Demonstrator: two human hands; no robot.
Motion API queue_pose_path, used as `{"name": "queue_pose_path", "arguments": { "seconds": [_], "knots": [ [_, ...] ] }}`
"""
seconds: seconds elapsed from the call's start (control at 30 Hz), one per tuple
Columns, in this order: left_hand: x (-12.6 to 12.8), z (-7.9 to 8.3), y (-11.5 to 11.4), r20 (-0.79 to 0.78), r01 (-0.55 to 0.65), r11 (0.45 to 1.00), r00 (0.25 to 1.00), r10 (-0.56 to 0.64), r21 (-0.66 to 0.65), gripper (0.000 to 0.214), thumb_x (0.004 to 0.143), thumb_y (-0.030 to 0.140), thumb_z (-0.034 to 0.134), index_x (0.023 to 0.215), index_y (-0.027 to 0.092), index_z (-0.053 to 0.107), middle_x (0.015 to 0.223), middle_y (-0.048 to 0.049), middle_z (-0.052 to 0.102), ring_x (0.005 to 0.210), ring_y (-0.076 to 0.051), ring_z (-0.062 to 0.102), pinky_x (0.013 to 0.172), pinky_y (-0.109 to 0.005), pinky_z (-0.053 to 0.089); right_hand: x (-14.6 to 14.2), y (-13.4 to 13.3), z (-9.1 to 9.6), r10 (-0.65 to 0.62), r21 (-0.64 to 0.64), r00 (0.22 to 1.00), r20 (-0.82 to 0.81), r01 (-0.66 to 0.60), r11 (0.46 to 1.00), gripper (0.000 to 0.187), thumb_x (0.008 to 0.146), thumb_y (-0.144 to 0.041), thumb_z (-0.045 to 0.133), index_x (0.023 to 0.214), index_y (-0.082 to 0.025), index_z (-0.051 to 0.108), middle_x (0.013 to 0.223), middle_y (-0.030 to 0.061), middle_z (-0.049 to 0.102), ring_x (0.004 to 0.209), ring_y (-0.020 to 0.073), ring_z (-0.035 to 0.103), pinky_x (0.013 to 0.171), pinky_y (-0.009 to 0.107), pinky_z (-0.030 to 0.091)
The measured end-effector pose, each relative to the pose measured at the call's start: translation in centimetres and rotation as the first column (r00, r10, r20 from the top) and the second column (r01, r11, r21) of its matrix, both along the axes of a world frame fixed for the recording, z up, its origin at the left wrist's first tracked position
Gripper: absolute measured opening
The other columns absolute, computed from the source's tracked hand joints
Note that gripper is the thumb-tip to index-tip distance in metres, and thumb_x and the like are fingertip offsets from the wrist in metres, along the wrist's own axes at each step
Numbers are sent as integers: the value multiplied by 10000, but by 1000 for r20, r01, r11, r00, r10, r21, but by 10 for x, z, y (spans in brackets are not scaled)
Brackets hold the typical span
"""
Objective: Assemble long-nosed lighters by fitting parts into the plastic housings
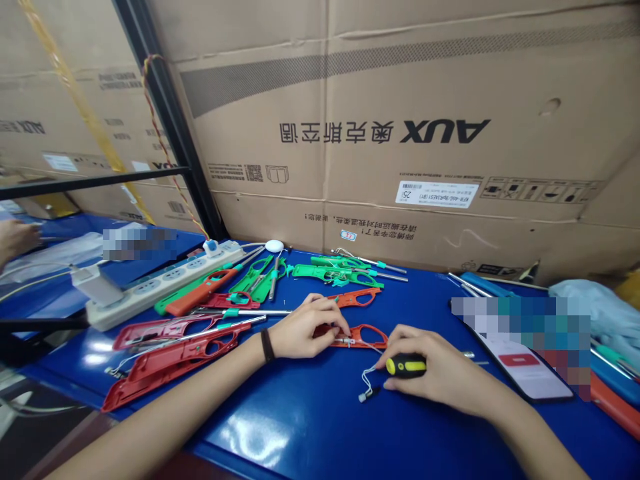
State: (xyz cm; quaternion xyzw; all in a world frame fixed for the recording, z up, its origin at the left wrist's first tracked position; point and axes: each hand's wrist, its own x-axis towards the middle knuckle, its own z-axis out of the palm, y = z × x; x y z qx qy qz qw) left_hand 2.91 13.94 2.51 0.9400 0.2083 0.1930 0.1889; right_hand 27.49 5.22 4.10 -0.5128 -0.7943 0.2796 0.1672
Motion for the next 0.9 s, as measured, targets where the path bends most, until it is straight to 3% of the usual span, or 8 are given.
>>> {"name": "queue_pose_path", "arguments": {
  "seconds": [0.33, 0.47, 0.67, 0.83, 0.9],
  "knots": [
    [2, 0, -3, 19, 24, 1000, 1000, -24, 4, 148, 812, 251, 601, 955, 215, 611, 963, -20, 621, 954, -179, 540, 969, -339, 275, -10, -1, -5, -36, 73, 999, 30, 34, 997, 140, 797, -274, 625, 933, -296, 648, 941, -1, 601, 831, 171, 598, 731, 255, 435],
    [2, -1, -3, 18, 25, 1000, 1000, -25, -2, 157, 810, 256, 611, 962, 216, 605, 962, -17, 621, 947, -176, 546, 969, -339, 274, -8, -1, -5, -70, 65, 995, 71, 66, 996, 270, 732, -186, 611, 975, -302, 637, 968, 6, 606, 870, 190, 598, 771, 276, 433],
    [2, -1, -3, 16, 26, 1000, 1000, -26, -4, 172, 789, 219, 607, 961, 217, 597, 965, -13, 619, 940, -177, 547, 962, -340, 280, -8, 0, -4, -83, 94, 993, 83, 75, 993, 104, 776, -222, 580, 862, -263, 621, 928, 4, 602, 806, 173, 598, 719, 265, 440],
    [4, -2, -5, 25, 20, 1000, 1000, -20, -8, 172, 805, 275, 626, 953, 204, 577, 949, -17, 614, 928, -175, 549, 943, -327, 290, -8, 1, -5, -94, 140, 995, 26, 90, 986, 196, 764, -233, 613, 955, -278, 608, 959, -1, 620, 847, 173, 605, 737, 263, 442],
    [5, -3, -5, 36, 17, 1000, 999, -16, -10, 231, 804, 333, 650, 977, 202, 573, 962, -25, 606, 938, -181, 545, 933, -324, 300, -8, 2, -5, -101, 140, 993, 58, 92, 986, 161, 767, -209, 601, 912, -277, 621, 934, -5, 620, 822, 172, 606, 723, 264, 441]
  ]
}}
